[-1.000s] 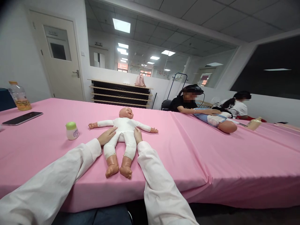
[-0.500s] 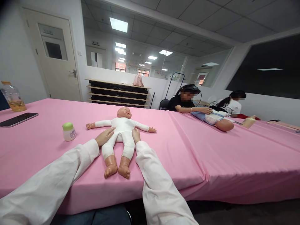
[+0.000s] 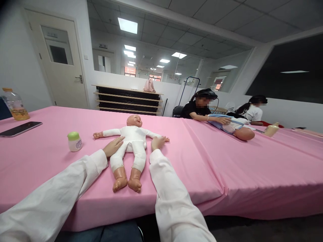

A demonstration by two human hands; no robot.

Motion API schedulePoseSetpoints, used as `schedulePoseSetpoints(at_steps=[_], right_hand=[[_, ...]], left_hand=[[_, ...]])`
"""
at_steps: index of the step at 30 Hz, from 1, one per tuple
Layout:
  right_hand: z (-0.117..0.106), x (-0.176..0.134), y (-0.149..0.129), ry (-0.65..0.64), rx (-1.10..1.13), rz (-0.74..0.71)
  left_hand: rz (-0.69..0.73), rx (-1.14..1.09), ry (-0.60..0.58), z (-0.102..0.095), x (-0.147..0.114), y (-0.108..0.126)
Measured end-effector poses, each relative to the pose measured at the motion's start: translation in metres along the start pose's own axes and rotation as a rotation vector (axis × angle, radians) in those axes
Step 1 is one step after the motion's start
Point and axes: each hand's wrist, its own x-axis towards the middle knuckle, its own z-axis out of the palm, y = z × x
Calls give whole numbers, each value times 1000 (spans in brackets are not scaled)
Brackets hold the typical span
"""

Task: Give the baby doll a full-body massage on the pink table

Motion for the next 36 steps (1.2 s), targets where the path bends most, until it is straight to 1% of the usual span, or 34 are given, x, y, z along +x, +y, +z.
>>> schedulePoseSetpoints(at_steps=[2,4,5,6,7,9,10,11,12,13,15,18,21,24,27,29,32,34,36], right_hand=[[-27,18,2,111,19,8],[-50,37,7,255,44,25],[-57,45,10,301,48,29],[-61,53,14,331,49,36],[-62,59,18,339,46,39],[-56,64,24,326,37,44],[-51,64,26,306,44,34],[-46,62,27,284,64,14],[-42,59,27,262,91,-21],[-40,56,25,250,118,-64],[-38,49,21,269,140,-140],[-41,45,15,311,108,-146],[-39,44,14,258,158,-122],[-30,42,15,219,196,-131],[-24,37,13,221,176,-133],[-26,36,11,216,136,-137],[-32,38,10,211,126,-112],[-34,38,12,209,136,-91],[-34,38,14,183,146,-102]], left_hand=[[-33,78,57,-4,6,7],[-72,173,159,-4,21,22],[-67,210,203,-2,32,33],[-27,237,224,4,45,45],[39,251,210,11,59,59],[187,216,84,32,91,87],[208,167,36,44,107,99],[197,87,10,56,122,110],[170,-44,3,68,135,118],[150,-172,4,79,146,123],[132,-307,9,97,160,127],[127,-392,26,112,169,122],[107,-473,62,121,171,118],[76,-533,91,131,171,117],[39,-579,98,143,168,118],[13,-603,93,150,165,118],[-18,-633,88,154,162,118],[-36,-645,86,154,161,118],[-54,-648,81,152,161,117]])
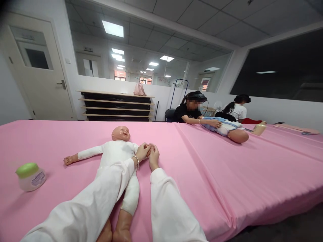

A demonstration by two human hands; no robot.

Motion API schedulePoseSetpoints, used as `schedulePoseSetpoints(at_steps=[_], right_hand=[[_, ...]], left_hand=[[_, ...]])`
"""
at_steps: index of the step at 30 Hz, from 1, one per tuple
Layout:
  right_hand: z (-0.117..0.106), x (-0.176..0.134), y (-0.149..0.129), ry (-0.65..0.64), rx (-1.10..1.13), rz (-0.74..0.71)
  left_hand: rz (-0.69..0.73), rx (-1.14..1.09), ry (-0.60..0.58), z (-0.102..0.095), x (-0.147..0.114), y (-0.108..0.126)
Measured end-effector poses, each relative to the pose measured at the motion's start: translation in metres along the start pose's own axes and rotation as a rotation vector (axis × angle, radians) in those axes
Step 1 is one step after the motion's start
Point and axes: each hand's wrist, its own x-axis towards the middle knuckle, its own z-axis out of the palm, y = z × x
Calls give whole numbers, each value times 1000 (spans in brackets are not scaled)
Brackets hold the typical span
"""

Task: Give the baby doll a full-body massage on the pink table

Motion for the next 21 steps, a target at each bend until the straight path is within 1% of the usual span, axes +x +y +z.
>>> schedulePoseSetpoints(at_steps=[3,6,10,12,14,16,18,20,21], right_hand=[[0,-3,1,-38,24,-28],[0,-3,0,-1,8,-14],[1,-4,-2,44,44,53],[1,-5,-2,28,36,49],[-2,-3,-1,-18,-8,4],[-8,4,3,-36,-99,-30],[-19,16,8,6,-285,-31],[-30,29,14,47,-525,-17],[-35,35,16,42,-592,-11]], left_hand=[[-25,11,-8,-4,-2,1],[-38,33,-28,-5,-5,4],[-31,72,-67,-7,-9,11],[-21,96,-87,-10,-11,16],[-10,121,-104,-12,-14,19],[-1,142,-115,-16,-20,23],[26,182,-126,-22,-30,27],[79,261,-127,-36,-42,31],[110,317,-108,-48,-48,32]])
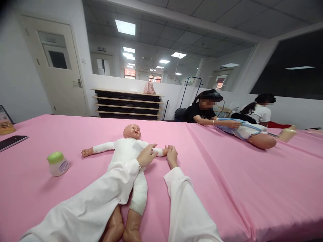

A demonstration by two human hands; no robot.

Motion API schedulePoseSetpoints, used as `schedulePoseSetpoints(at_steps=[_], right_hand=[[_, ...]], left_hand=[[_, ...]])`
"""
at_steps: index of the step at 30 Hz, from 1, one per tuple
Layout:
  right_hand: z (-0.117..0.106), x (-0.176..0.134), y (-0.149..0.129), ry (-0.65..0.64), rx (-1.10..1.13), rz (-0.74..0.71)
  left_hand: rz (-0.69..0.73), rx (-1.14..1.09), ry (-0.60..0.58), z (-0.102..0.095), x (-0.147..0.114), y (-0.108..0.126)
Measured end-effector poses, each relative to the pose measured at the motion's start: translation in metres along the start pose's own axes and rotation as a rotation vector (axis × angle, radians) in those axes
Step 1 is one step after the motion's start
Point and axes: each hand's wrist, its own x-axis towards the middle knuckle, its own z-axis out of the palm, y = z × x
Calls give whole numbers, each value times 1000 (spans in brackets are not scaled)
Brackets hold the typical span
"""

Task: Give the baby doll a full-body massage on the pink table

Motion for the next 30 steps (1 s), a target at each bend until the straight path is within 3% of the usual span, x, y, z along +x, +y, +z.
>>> schedulePoseSetpoints(at_steps=[2,4,6,8,10,11,13,15,16,19,22,25,27,30], right_hand=[[-4,9,7,-36,-64,-9],[-6,15,8,-50,-147,-52],[-5,20,0,19,-272,-142],[4,24,-21,142,-326,-283],[24,24,-57,211,-243,-443],[38,21,-80,189,-177,-516],[76,5,-132,15,-37,-655],[120,-23,-181,-366,39,-769],[143,-41,-202,-487,39,-825],[201,-96,-240,-719,34,-953],[236,-134,-245,-978,-53,-999],[250,-148,-233,-1159,-63,-918],[253,-148,-223,-1156,-50,-852],[257,-146,-212,-1028,2,-711]], left_hand=[[17,140,106,-31,-15,-9],[-37,316,305,-74,-32,-27],[-201,499,552,-120,-51,-54],[-441,619,721,-160,-72,-84],[-662,682,849,-186,-91,-112],[-719,714,854,-193,-98,-124],[-806,747,791,-199,-107,-141],[-836,726,704,-199,-109,-151],[-834,691,682,-198,-108,-154],[-748,499,740,-197,-105,-162],[-594,228,860,-199,-103,-169],[-540,-44,992,-203,-93,-173],[-559,-217,1056,-203,-81,-173],[-568,-321,1120,-198,-60,-171]])
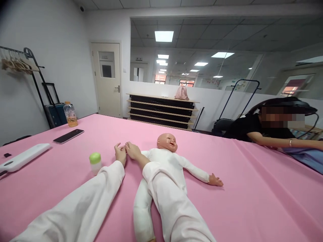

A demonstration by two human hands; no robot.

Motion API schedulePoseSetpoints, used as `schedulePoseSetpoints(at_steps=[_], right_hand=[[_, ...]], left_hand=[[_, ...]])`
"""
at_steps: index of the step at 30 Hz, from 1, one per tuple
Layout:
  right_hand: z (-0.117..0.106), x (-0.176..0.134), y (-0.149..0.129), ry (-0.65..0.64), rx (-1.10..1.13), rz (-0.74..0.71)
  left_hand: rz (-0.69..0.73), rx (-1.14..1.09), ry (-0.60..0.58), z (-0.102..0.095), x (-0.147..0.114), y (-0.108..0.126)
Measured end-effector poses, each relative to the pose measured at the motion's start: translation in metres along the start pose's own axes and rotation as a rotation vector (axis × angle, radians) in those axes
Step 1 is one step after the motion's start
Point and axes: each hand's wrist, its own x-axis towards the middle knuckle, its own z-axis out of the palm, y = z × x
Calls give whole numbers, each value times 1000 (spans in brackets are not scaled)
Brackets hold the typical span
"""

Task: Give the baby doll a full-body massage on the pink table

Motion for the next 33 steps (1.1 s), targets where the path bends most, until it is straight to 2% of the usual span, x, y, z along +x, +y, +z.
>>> schedulePoseSetpoints(at_steps=[3,7,10,15,18,22,25,28,33], right_hand=[[4,3,8,132,136,92],[9,9,14,219,227,199],[9,9,14,185,217,194],[5,4,7,54,84,126],[3,4,6,97,65,168],[2,8,10,147,216,201],[1,7,10,110,224,127],[0,2,6,34,112,62],[0,-1,1,-36,-78,53]], left_hand=[[38,10,9,14,-4,1],[73,-27,-84,18,-8,-2],[69,10,-83,18,-3,-4],[56,52,-52,17,2,-5],[150,109,-41,17,-2,-3],[239,133,-70,17,-8,-2],[207,131,-26,17,-5,-3],[122,133,18,15,0,-4],[70,143,13,12,3,-5]])
